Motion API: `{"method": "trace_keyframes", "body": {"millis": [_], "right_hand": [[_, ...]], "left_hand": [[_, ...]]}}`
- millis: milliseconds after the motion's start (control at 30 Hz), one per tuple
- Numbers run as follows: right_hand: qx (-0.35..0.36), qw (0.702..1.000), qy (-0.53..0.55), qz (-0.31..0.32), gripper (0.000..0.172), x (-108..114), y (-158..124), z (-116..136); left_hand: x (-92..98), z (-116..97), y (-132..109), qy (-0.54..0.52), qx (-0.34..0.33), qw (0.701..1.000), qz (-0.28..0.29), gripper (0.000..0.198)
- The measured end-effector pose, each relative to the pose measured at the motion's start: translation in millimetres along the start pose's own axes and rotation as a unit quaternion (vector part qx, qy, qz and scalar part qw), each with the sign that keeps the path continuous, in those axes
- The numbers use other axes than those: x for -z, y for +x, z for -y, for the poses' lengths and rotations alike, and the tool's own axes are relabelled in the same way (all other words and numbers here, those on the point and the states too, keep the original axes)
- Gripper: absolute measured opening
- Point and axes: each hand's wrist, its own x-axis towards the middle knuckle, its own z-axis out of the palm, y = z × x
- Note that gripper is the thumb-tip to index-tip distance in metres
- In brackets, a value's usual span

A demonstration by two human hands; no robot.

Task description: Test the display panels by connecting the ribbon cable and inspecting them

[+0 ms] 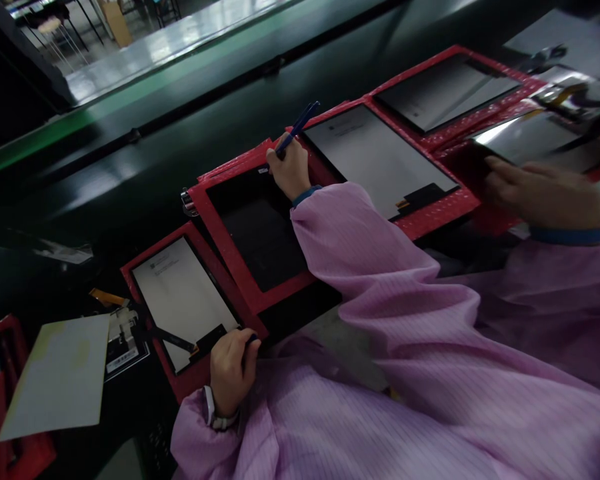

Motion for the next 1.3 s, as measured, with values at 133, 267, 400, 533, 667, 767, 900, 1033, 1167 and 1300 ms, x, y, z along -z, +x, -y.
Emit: {"method": "trace_keyframes", "body": {"millis": [133,267,400,533,667,767,900,1033,1167,1300], "right_hand": [[0.003,1.000,-0.005,-0.002,0.026,0.6,-1.0,1.6],[0.004,1.000,-0.002,-0.005,0.026,0.7,-1.1,1.9],[-0.001,1.000,-0.002,-0.003,0.024,1.2,-0.4,0.9],[-0.010,1.000,-0.013,-0.001,0.025,2.0,-0.1,0.9],[-0.004,1.000,-0.016,-0.005,0.028,0.8,-0.1,-1.3],[0.009,1.000,-0.010,-0.011,0.029,-0.7,0.4,-4.0],[0.003,1.000,-0.014,-0.016,0.027,-0.6,0.6,-2.7],[-0.015,1.000,-0.019,-0.009,0.027,2.4,-1.0,4.9],[-0.021,1.000,-0.014,-0.001,0.027,4.5,-2.4,9.6],[-0.021,1.000,-0.003,-0.003,0.027,4.5,-1.5,8.6]], "left_hand": [[-0.3,0.7,-1.0,-0.002,-0.004,1.000,-0.001,0.021],[-1.4,1.9,-2.4,-0.003,-0.001,1.000,-0.001,0.021],[-1.3,2.1,-2.5,-0.008,-0.004,1.000,0.002,0.021],[-0.7,1.3,-1.8,-0.005,-0.008,1.000,0.002,0.020],[-0.6,0.8,-1.3,-0.011,-0.011,1.000,0.001,0.018],[-0.4,0.5,-0.9,-0.009,-0.011,1.000,0.001,0.020],[-0.4,1.4,-1.6,-0.008,-0.006,1.000,0.007,0.023],[-1.1,2.5,-2.7,-0.006,-0.006,1.000,0.011,0.022],[-1.2,1.8,-1.8,-0.004,-0.010,1.000,0.004,0.020],[-0.3,0.3,0.1,-0.003,-0.013,1.000,-0.002,0.019]]}}
